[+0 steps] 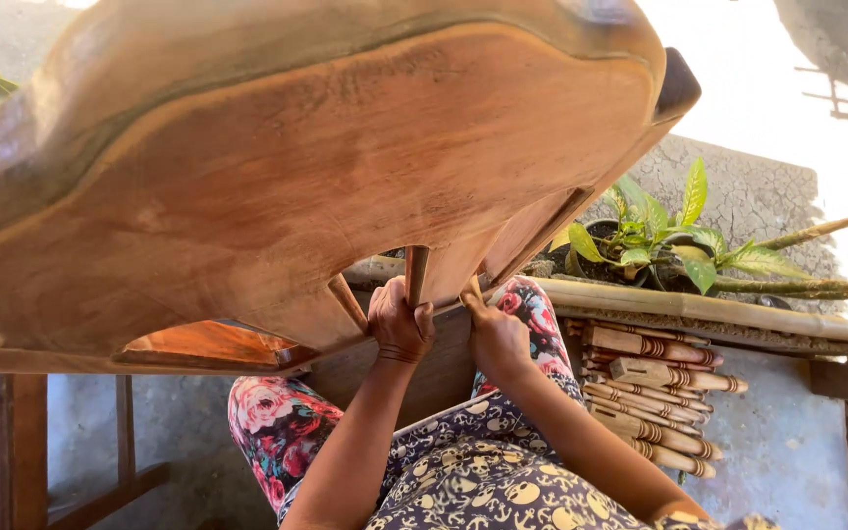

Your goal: Sanding the wooden surface of a chair using a piece of sandpaper.

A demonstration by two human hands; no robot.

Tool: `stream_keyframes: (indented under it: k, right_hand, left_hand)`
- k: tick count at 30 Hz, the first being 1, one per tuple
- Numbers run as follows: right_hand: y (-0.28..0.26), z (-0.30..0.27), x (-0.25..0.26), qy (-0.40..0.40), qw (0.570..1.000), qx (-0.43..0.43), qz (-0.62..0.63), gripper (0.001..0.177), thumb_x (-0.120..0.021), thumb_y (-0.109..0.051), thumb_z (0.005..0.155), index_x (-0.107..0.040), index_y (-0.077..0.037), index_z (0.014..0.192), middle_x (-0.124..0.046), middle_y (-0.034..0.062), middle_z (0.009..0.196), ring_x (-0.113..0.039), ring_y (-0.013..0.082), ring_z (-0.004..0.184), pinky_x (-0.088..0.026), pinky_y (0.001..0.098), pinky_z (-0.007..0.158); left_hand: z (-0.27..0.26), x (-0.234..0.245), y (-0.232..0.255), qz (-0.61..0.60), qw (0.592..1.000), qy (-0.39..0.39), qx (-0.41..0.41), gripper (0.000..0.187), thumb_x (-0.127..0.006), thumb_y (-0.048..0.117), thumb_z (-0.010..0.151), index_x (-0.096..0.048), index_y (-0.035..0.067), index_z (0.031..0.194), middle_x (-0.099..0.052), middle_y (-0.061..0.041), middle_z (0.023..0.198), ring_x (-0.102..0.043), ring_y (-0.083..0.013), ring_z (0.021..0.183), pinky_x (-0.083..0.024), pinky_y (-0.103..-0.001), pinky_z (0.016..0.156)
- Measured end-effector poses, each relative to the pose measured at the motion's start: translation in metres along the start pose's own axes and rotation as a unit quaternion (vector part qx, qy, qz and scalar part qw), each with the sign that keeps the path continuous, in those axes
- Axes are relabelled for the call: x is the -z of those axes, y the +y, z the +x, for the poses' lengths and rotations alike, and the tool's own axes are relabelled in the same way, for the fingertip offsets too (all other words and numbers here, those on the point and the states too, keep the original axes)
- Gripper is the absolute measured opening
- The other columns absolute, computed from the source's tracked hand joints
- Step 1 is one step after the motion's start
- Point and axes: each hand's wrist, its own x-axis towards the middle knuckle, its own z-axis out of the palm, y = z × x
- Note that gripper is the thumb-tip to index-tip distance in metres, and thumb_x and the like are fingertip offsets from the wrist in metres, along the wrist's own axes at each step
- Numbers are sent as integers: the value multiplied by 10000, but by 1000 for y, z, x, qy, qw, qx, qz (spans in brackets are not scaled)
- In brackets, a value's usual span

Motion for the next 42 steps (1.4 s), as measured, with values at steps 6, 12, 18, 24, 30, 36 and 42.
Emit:
stream_keyframes:
  k: [6,12,18,24,30,36,42]
  right_hand:
    - [-5,13,-4,10,999,-24,33,367,-536,-225,884,-658,-300,1221,-713,67,727,-750,410,669,-618,525,588]
    - [0,-3,23,8,996,-7,86,473,-499,-250,920,-648,-386,1347,-728,148,761,-746,448,701,-612,588,623]
    - [-4,-3,65,28,994,39,-93,616,-541,-188,875,-587,-401,1451,-687,126,757,-748,398,645,-620,556,610]
    - [-23,22,39,-50,983,48,170,182,-539,36,918,-681,-77,935,-687,90,728,-571,173,500,-533,291,497]
    - [-31,1,69,-90,579,-211,782,247,-570,-119,1060,-577,-17,835,-379,118,412,-315,250,172,-223,370,143]
    - [12,-7,49,112,989,83,-52,431,-559,-237,892,-687,-433,1254,-645,28,709,-701,285,544,-599,487,535]
    - [18,-6,34,65,996,11,-53,308,-472,-244,938,-709,-359,1096,-654,8,916,-737,356,642,-602,483,587]
  left_hand:
    - [-6,-1,2,25,1000,-7,11,755,-54,669,999,-532,91,916,-473,-88,690,-603,-354,635,-497,-428,665]
    - [-2,-2,2,25,1000,2,12,757,-60,675,998,-533,89,914,-456,-86,678,-591,-356,624,-499,-422,664]
    - [-2,-2,-3,21,1000,6,5,762,-42,702,988,-522,121,875,-449,-66,667,-585,-331,606,-503,-405,661]
    - [0,5,4,13,1000,8,8,756,-42,672,994,-524,104,863,-449,-70,670,-573,-344,594,-487,-415,630]
    - [4,1,1,17,1000,16,8,705,-98,679,1004,-497,127,821,-428,-56,644,-566,-321,580,-487,-403,629]
    - [4,0,0,8,1000,20,6,730,-88,708,998,-471,124,785,-424,-67,636,-555,-329,568,-478,-407,612]
    - [8,7,3,3,1000,13,0,715,-85,705,1004,-428,128,759,-415,-73,619,-559,-330,573,-479,-409,614]
